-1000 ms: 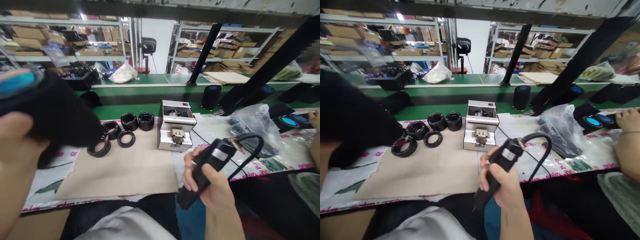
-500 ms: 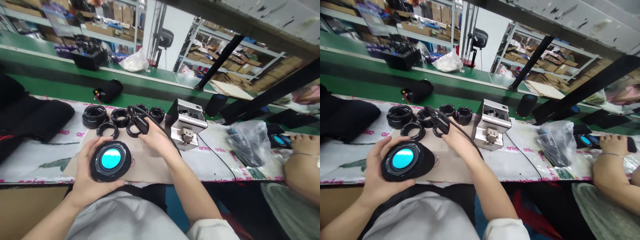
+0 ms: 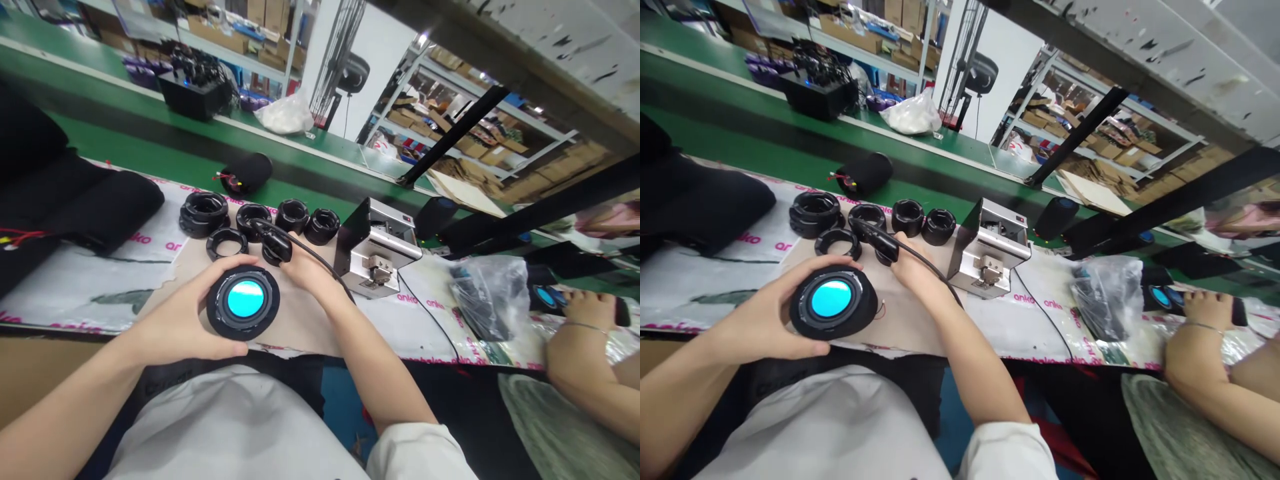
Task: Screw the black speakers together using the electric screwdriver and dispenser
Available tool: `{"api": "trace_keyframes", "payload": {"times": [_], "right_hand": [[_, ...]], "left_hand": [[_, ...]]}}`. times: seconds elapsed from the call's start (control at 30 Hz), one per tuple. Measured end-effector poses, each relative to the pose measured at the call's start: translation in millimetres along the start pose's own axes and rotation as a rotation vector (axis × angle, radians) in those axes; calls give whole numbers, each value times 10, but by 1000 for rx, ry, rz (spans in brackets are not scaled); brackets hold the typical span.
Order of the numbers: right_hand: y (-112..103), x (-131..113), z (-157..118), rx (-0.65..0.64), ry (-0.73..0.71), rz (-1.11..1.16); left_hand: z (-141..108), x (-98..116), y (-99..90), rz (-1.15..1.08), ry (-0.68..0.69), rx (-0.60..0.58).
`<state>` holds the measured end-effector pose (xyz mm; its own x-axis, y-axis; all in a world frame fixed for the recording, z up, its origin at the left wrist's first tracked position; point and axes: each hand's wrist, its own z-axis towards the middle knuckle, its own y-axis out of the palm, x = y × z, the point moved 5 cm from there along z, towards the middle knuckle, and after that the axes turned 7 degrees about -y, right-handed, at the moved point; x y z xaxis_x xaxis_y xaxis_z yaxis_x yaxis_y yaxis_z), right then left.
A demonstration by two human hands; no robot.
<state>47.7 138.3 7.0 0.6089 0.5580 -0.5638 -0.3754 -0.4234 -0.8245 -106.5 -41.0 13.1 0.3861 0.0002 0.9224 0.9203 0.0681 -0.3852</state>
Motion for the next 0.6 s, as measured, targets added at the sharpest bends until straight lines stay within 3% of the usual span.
{"api": "trace_keyframes", "payload": {"times": [0.1, 0.2, 0.37, 0.43, 0.5, 0.6], "right_hand": [[-169, 0, -108, 116, 25, 108], [-446, -56, -385, 279, 20, 261], [-854, -234, -1006, 556, -47, 614], [-928, -310, -1191, 622, -66, 692], [-949, -384, -1311, 644, -88, 698], [-887, -442, -1397, 617, -122, 726]], "left_hand": [[29, 4, -31, 69, -29, -2], [55, 44, -9, 106, -24, 7], [86, 185, 162, 4, -10, 182], [99, 202, 280, -67, -76, 213], [120, 212, 394, -106, -116, 173], [158, 235, 461, -115, -76, 93]]}}
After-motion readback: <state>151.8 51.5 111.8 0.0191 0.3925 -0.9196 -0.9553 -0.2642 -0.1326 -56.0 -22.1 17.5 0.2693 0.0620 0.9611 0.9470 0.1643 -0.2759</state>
